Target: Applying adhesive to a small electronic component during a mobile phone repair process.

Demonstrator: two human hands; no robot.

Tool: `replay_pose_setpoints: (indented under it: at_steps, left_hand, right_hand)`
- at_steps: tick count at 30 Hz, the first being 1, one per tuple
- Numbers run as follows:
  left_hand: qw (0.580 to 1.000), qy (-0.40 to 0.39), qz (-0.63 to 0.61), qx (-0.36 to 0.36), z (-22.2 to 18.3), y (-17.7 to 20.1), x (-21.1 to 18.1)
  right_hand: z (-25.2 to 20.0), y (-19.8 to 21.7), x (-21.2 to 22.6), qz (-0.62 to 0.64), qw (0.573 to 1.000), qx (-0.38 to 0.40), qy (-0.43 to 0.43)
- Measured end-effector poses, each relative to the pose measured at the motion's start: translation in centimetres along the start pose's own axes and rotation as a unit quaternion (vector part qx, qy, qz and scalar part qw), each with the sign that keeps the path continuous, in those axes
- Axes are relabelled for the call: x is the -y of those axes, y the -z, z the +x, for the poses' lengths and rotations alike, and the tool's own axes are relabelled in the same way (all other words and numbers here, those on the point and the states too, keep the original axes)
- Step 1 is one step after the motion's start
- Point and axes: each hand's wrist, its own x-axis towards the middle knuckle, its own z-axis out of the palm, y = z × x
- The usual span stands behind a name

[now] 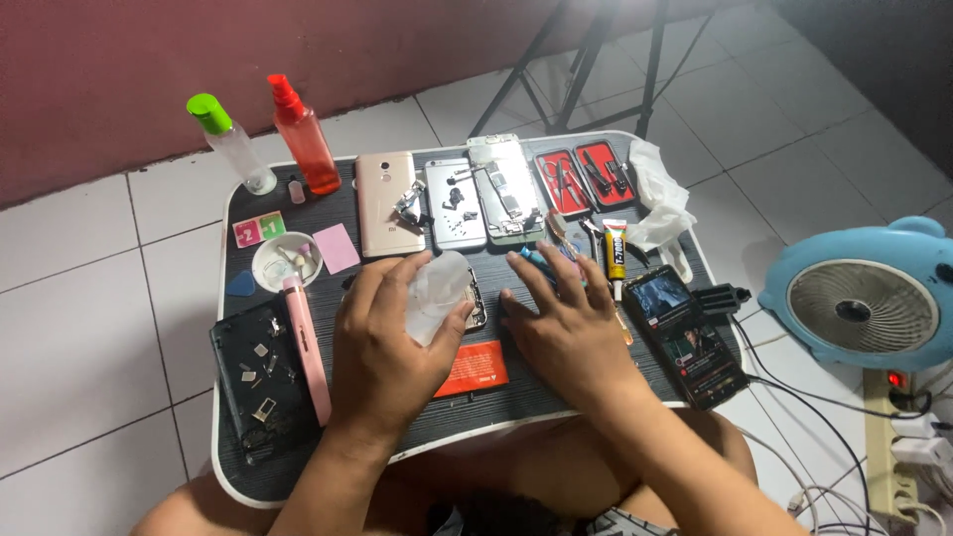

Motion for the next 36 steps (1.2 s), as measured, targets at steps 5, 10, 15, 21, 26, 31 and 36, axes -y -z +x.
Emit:
replay_pose_setpoints:
  at_steps: [5,10,15,21,26,31,36]
  left_hand:
    - [0.999,0.001,0.028,0.015,-0.4,-0.3,0.3]
    - [1.000,-0.017,0.015,0.015,-0.5,-0.4,0.2]
    - [0.999,-0.015,0.033,0.027,-0.6,-0.7,0.9]
    - [0.998,0.029,-0.001,0.047,-0.4,-0.3,1.1]
    - [0.998,0.034,-0.008,0.049,-0.5,-0.8,1.4]
    - [0.999,0.027,-0.016,0.039,-0.7,-0.5,1.1]
    - [0.999,-0.010,-0.007,0.039,-1.1,-1.2,1.6]
  right_hand:
    - [2.2,-0.5,-2.4,0.236,0.966,0.028,-0.106]
    - [4.7,3.3,-3.2,0.390,0.909,-0.022,-0.148]
    - [4.1,2.4,-3.9,0.120,0.984,0.128,-0.042]
    - [3.1,0.7,-1.9,0.156,0.983,0.083,-0.055]
    - [3.0,-0.5,-1.3,0.080,0.996,0.012,0.033]
    - [3.4,-0.4,-1.5,0.117,0.992,0.038,-0.003]
    - [5.9,4.5,-1.6,0.332,0.938,-0.080,-0.061]
